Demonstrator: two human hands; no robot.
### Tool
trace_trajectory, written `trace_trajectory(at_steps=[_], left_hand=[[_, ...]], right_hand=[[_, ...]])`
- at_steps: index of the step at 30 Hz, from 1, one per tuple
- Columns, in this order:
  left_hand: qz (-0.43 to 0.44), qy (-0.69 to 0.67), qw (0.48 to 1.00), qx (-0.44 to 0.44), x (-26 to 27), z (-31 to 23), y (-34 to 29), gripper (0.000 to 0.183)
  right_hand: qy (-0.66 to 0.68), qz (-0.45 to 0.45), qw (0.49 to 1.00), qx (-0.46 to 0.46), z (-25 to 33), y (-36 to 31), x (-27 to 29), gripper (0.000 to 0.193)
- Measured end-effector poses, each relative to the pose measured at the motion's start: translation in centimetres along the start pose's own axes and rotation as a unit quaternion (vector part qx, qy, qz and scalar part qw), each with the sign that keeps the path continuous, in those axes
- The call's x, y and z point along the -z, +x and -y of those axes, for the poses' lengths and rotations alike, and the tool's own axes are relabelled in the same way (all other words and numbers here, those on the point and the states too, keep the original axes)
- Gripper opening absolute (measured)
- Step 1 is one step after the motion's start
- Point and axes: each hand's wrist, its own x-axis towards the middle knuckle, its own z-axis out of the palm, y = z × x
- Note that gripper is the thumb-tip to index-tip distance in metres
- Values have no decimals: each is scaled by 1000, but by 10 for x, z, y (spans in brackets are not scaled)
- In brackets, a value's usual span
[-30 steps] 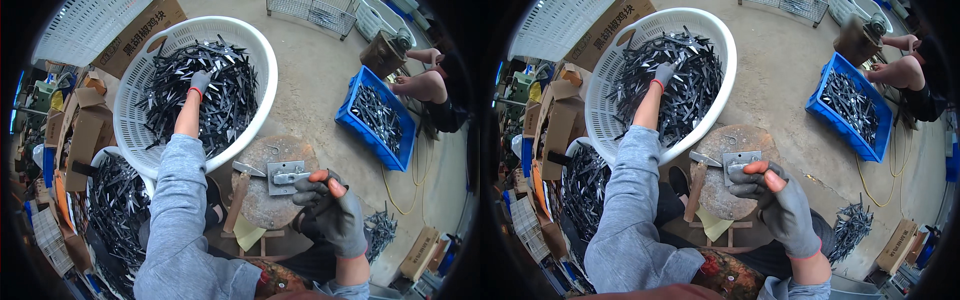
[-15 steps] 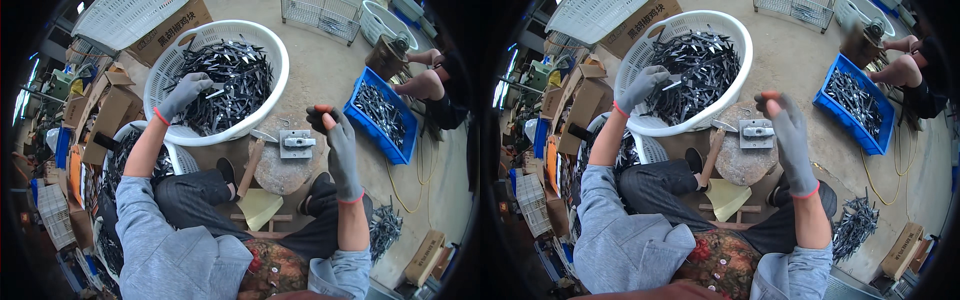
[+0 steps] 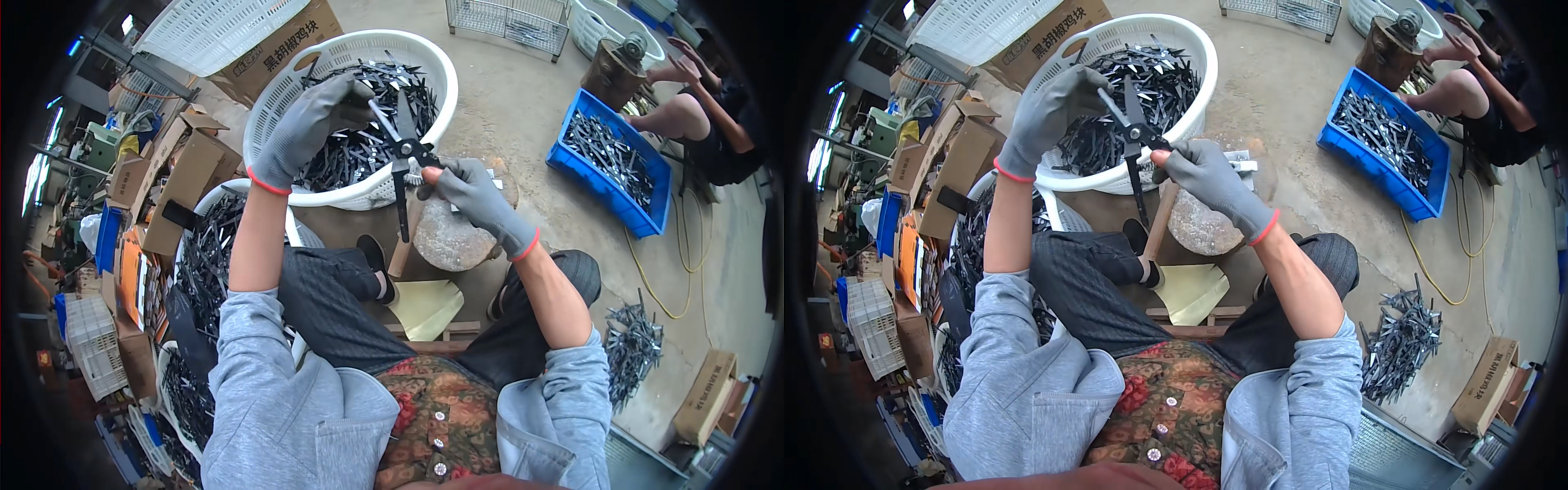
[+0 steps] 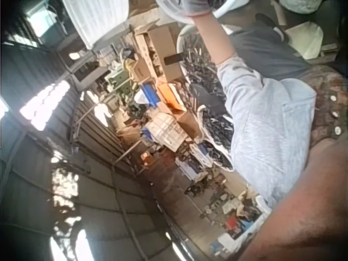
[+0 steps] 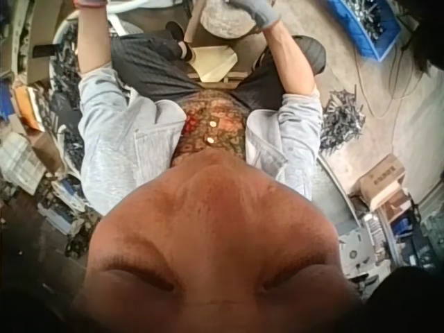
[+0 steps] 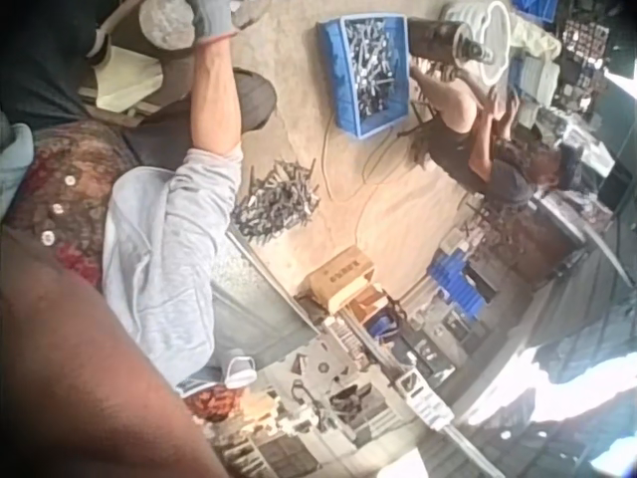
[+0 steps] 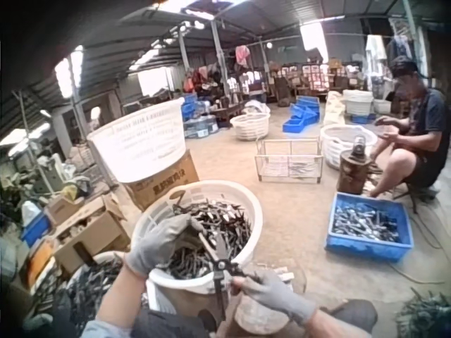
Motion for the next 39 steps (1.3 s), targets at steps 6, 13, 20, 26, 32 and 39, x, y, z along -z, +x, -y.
trace_trajectory(at_steps=[6,13,20,26,32,39], left_hand=[[143,-83,979,118,-57,59,-35,49],[-25,-75,990,119,-103,59,-32,37],[-60,-153,982,89,-111,81,-40,31],[-105,42,982,-153,-153,95,-35,26],[-87,40,991,-91,-152,109,-34,25],[113,-170,977,55,-118,98,-26,39]], right_hand=[[148,-150,978,2,-1,7,10,40],[201,-198,960,0,-7,13,7,39],[400,39,915,27,4,9,2,46],[304,-220,927,-16,-11,12,-23,25],[208,-267,941,22,-9,11,-27,28],[128,-261,953,91,-7,2,-19,26]])
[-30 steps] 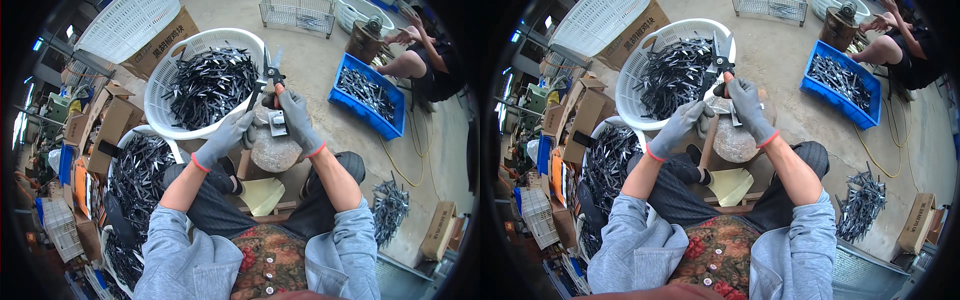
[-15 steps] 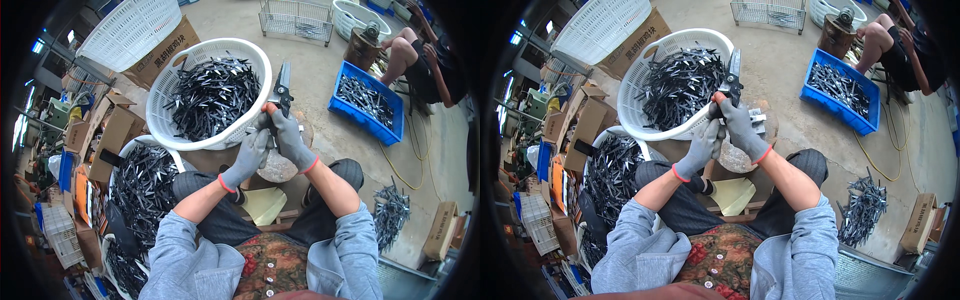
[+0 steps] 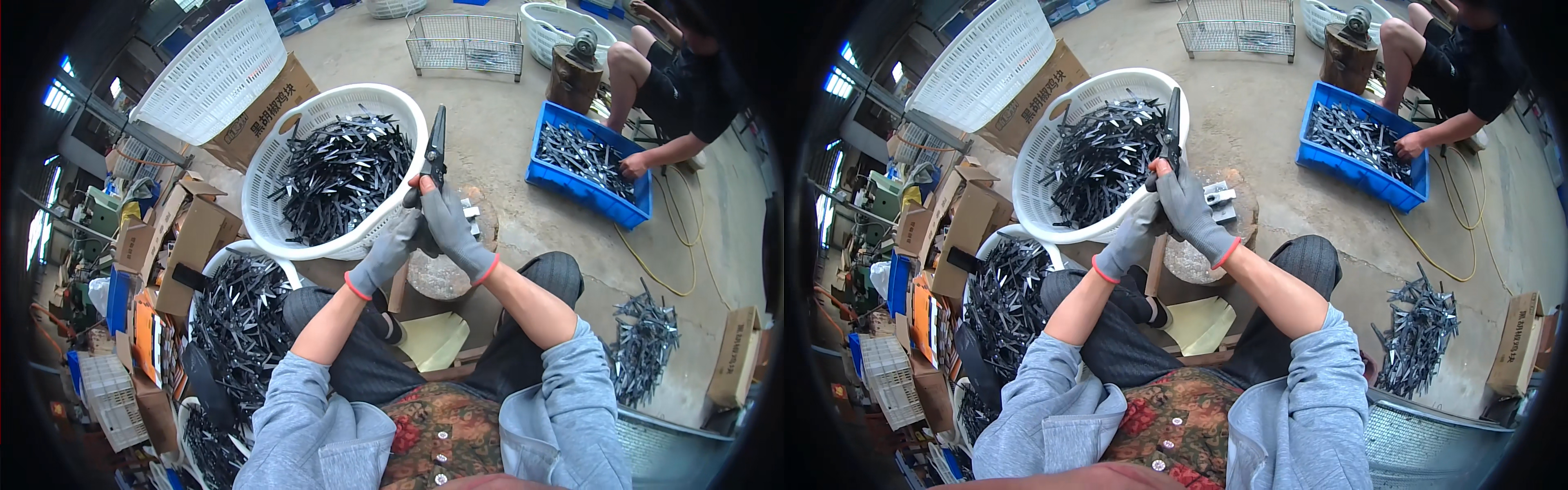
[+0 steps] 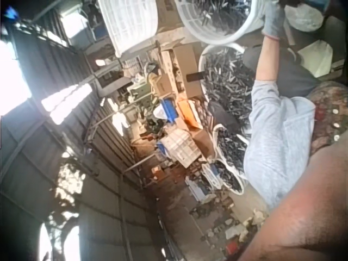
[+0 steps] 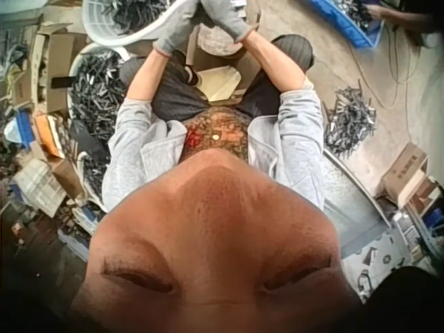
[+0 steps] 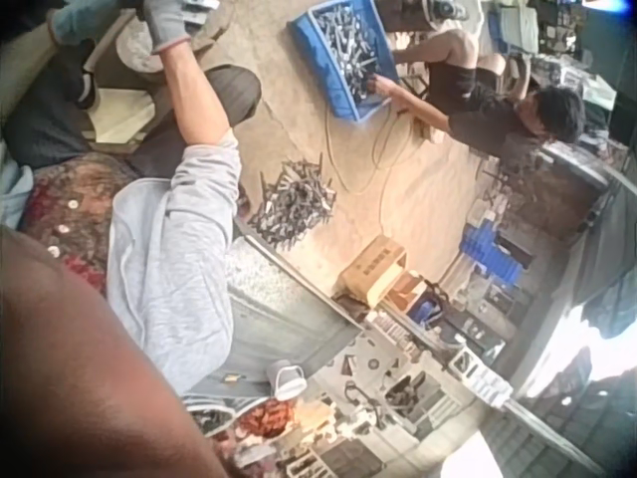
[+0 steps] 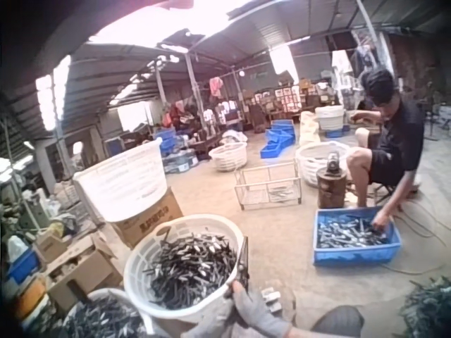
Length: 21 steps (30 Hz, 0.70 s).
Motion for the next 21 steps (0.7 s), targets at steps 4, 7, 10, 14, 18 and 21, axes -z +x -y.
trace_trajectory(at_steps=[4,7,10,14,18,21], left_hand=[[54,-145,988,-15,4,-2,-3,46],[82,-137,987,-2,4,-2,-7,45],[65,-156,985,-13,-3,7,-6,40],[39,-125,991,29,-12,8,-6,38],[95,66,992,-54,-2,22,-5,41],[143,-27,989,19,3,25,-7,44]], right_hand=[[-102,28,989,107,-2,-7,12,26],[-210,-3,971,118,10,-18,13,18],[-298,-49,926,227,17,-24,12,18],[-347,-64,896,270,13,-26,17,23],[-334,-33,915,224,14,-29,18,24],[-147,97,984,2,1,-18,30,30]])
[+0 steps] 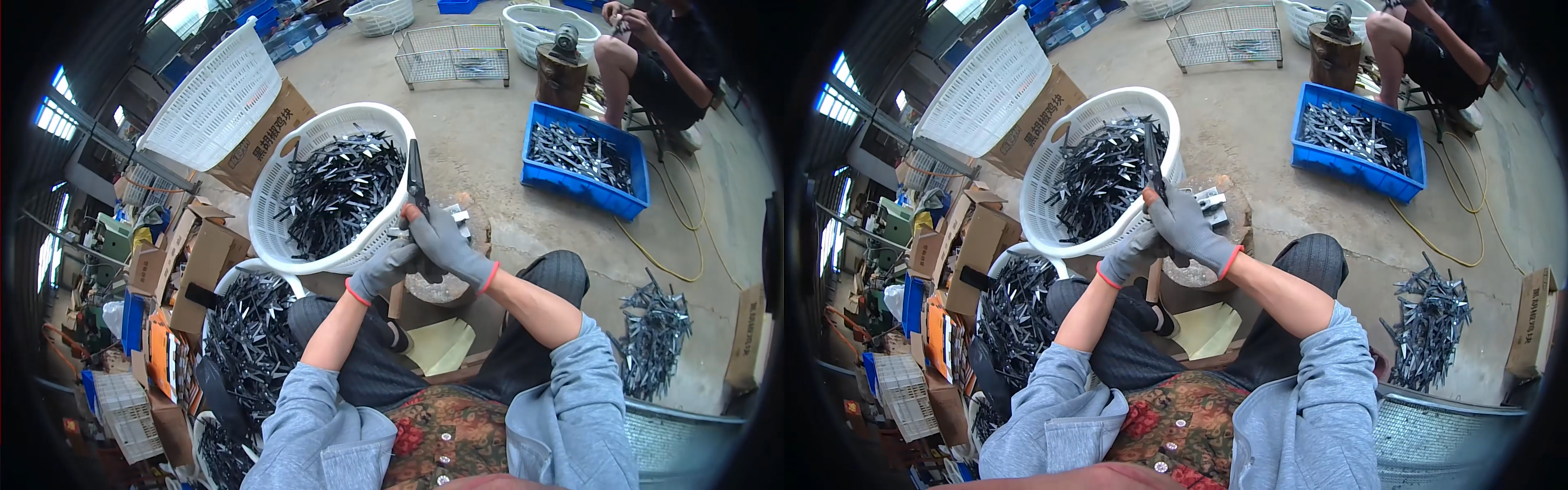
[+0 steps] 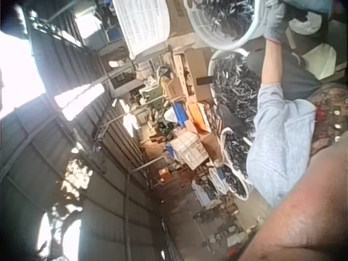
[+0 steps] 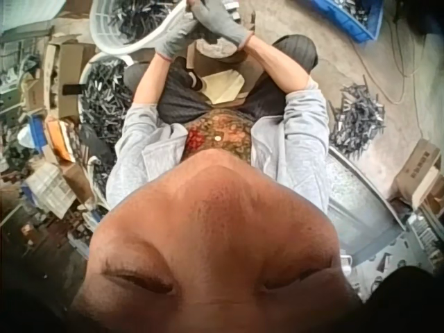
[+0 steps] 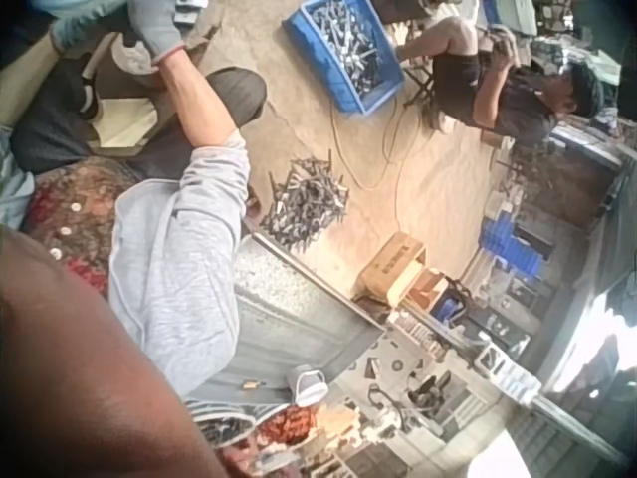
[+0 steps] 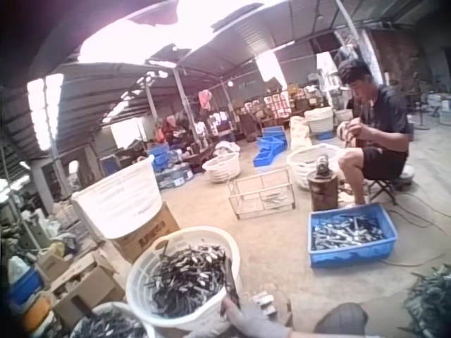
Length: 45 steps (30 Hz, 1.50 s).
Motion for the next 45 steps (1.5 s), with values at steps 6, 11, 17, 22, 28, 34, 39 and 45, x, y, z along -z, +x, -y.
trace_trajectory(at_steps=[6,11,17,22,28,34,39,45], left_hand=[[180,-308,932,-68,-47,2,-10,70],[182,-456,867,-80,-71,-10,-20,65],[127,-488,858,-101,-73,-10,-36,56],[84,-461,880,-73,-82,-15,-41,58],[87,-468,877,-71,-92,-20,-42,53],[-288,133,946,65,-91,-48,-23,26],[-393,505,767,39,-38,22,2,36],[-374,537,734,182,-29,64,21,46]], right_hand=[[272,237,933,15,30,-3,5,31],[183,365,913,-19,35,-14,16,37],[281,286,916,-5,35,-2,28,38],[261,268,927,0,30,-5,26,32],[253,246,936,-3,40,-7,36,29],[132,-35,989,52,27,25,100,30],[106,-189,962,164,35,13,153,31],[147,-157,961,172,38,5,139,31]])
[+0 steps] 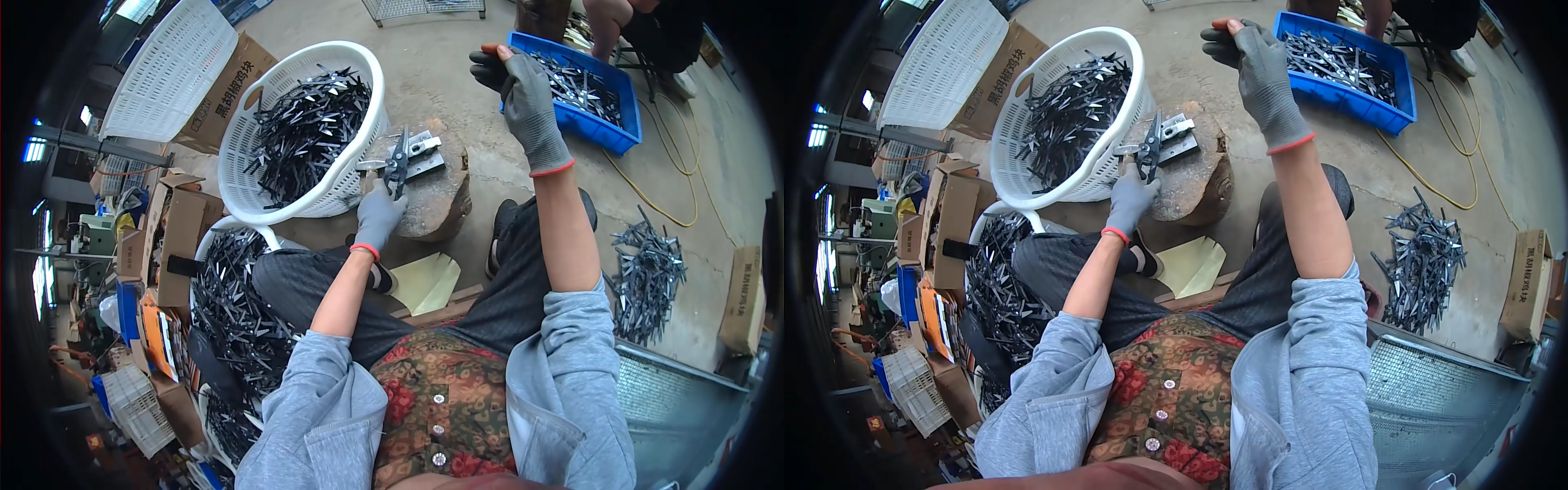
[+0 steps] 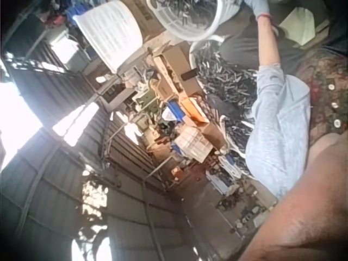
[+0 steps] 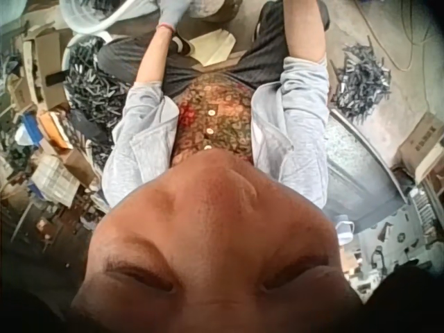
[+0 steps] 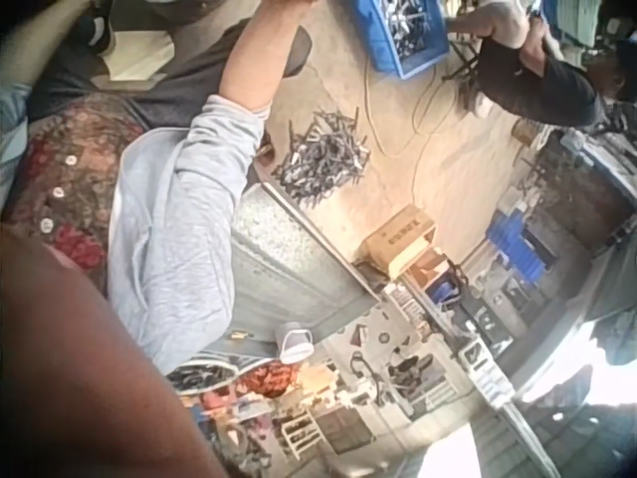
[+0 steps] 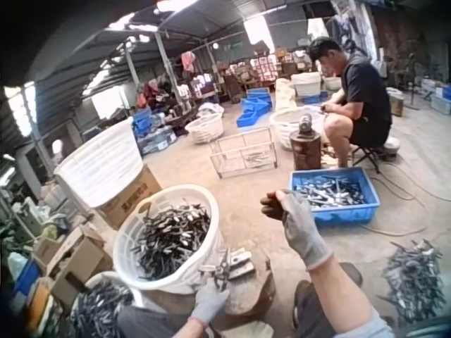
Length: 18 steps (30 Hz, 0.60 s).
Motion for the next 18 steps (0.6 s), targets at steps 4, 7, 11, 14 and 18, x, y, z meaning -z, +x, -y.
trace_trajectory(at_steps=[4,7,11,14,18], left_hand=[[20,20,1000,5,-5,0,3,43],[33,8,999,4,1,-4,1,43],[-57,-43,994,-83,21,-5,15,39],[-223,-197,943,-148,113,-79,-6,30],[-390,-425,780,-242,149,-97,-26,19]], right_hand=[[-23,21,999,27,-2,0,2,32],[33,6,999,-32,1,-1,-2,32],[35,4,999,-32,-4,0,-5,32],[-21,9,1000,19,-1,1,3,32],[-204,37,974,90,3,3,5,32]])
